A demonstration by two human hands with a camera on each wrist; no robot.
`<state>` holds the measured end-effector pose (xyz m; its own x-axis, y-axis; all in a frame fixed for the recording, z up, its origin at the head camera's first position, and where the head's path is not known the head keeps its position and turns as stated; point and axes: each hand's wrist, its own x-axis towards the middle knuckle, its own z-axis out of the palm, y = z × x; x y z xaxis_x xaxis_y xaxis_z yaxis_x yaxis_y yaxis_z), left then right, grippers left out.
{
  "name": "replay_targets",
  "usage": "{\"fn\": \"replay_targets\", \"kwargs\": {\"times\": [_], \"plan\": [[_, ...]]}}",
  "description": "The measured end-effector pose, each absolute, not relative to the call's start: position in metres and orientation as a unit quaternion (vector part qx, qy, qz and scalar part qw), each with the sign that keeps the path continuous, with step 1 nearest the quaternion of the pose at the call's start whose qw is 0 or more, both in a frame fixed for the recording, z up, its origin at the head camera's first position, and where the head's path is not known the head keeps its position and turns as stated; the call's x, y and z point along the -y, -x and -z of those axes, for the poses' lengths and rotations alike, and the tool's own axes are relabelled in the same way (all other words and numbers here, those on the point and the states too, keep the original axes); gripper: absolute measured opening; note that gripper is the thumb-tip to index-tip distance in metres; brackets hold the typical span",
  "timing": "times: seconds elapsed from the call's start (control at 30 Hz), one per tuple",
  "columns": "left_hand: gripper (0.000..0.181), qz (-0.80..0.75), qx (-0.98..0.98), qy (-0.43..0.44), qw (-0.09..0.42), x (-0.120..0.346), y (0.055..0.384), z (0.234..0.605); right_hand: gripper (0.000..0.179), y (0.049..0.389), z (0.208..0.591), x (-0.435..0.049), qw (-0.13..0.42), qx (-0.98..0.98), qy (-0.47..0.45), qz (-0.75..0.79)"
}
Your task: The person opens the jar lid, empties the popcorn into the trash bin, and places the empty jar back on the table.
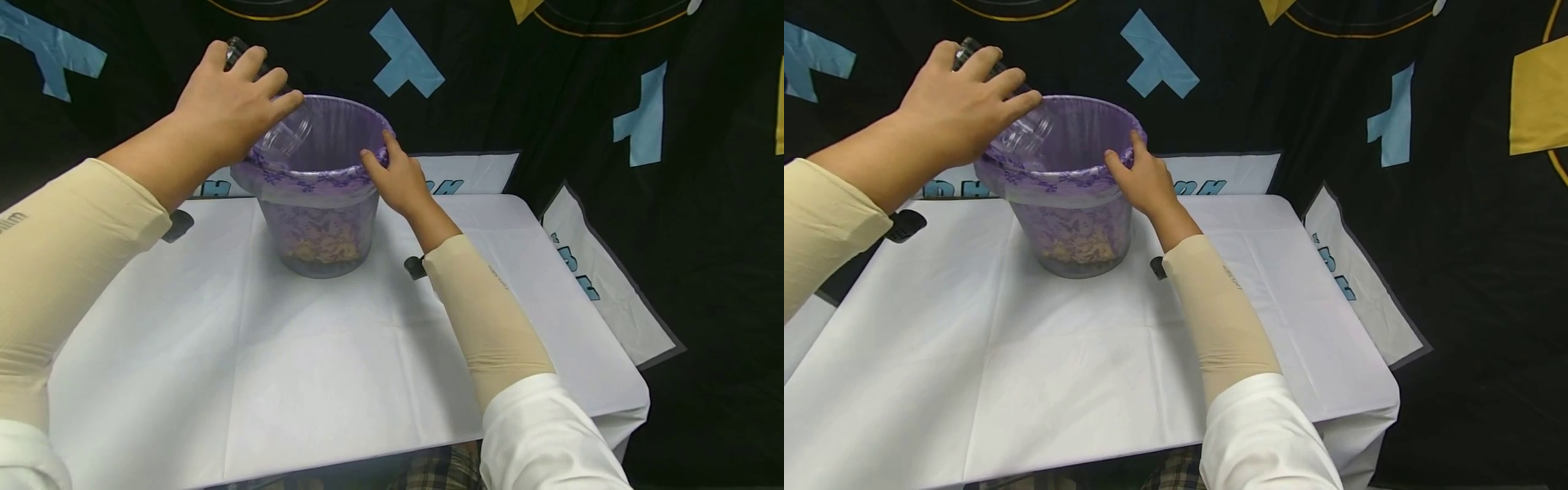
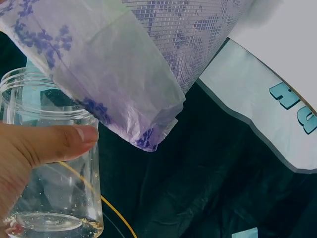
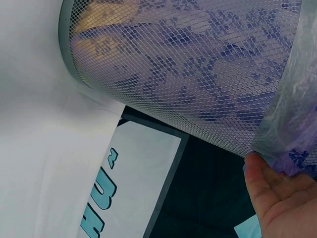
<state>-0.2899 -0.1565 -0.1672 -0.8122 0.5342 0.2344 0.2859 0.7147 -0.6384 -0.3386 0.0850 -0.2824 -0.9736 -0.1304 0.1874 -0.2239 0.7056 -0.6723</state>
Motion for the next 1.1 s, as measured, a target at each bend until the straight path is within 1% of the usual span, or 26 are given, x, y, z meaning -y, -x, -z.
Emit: {"fn": "replay_targets", "kwargs": {"times": [0.23,0.4,0.77,0.97,1.1], "plan": [[0.119,-0.291,0.912,0.199,0.209,0.161,0.285,0.165,0.076,0.341,0.284,-0.086,0.065,0.922,-0.101,-0.368],[0.116,-0.248,0.932,0.160,0.208,0.165,0.281,0.165,0.078,0.343,0.285,-0.087,0.059,0.918,-0.106,-0.378],[0.111,-0.182,0.953,0.090,0.227,0.174,0.267,0.169,0.080,0.350,0.286,-0.098,0.057,0.912,-0.102,-0.393],[0.116,-0.142,0.966,0.044,0.213,0.182,0.266,0.169,0.078,0.352,0.286,-0.106,0.066,0.917,-0.094,-0.383],[0.119,-0.141,0.971,0.024,0.191,0.190,0.266,0.171,0.077,0.354,0.285,-0.110,0.070,0.920,-0.095,-0.374]]}}
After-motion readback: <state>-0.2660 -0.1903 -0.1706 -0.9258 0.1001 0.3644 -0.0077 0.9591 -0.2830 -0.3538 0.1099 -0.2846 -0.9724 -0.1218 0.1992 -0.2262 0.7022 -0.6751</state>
